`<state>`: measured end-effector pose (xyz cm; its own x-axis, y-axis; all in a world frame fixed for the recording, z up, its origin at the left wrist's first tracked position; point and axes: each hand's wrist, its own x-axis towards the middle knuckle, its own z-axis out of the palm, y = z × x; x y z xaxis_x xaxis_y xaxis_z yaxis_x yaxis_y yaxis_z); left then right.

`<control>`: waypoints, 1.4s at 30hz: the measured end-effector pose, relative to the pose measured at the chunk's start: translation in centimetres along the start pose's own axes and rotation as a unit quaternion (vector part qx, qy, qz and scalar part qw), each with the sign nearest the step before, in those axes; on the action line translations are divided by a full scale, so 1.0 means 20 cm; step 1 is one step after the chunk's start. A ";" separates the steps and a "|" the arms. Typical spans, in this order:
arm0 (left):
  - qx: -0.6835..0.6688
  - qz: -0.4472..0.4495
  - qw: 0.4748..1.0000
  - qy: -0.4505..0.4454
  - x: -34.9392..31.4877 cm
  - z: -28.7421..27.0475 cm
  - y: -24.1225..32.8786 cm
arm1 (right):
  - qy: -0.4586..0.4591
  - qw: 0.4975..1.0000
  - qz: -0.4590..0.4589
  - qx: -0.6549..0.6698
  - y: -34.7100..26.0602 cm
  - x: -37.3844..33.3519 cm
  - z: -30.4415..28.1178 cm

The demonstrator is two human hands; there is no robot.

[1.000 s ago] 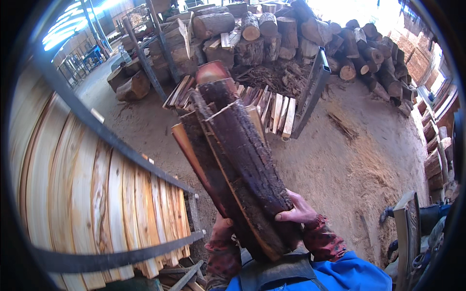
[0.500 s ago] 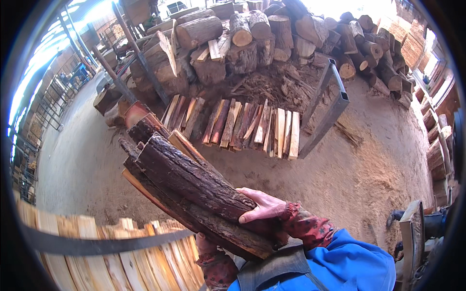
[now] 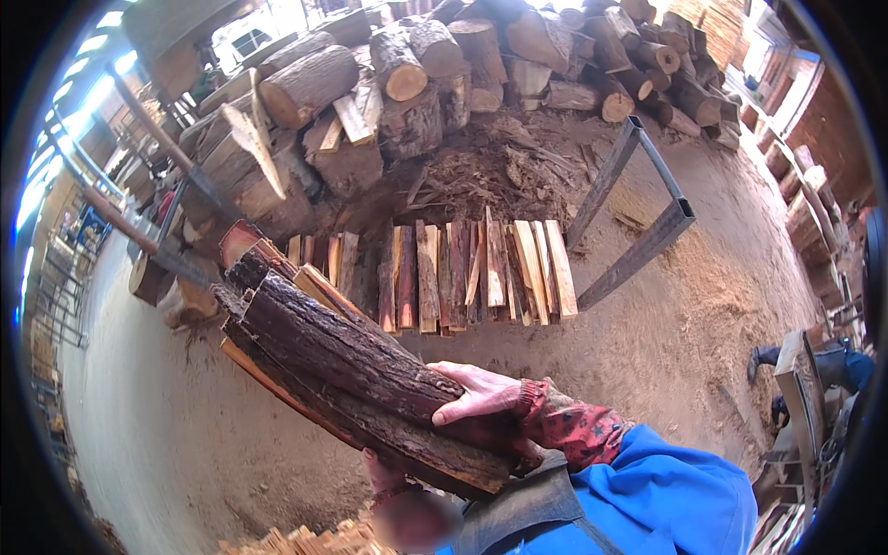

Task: The person feeds logs into a bandsaw to cut them into planks, then carries the cut wood to a metal rack and stacks it. The person repeats this process, handling both the raw logs and the finished planks.

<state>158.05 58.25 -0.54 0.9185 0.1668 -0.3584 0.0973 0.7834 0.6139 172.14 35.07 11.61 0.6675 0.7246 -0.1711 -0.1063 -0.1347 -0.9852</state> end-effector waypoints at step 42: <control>0.103 -0.401 0.909 0.050 2.74 -0.95 0.16 | 0.279 0.842 0.332 0.320 1.55 2.10 -0.35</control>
<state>201.42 81.33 -31.65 0.4830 -0.3465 -0.8042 0.7987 0.5506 0.2425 202.10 56.61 -26.04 0.5275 0.1777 -0.8307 -0.8493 0.1358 -0.5102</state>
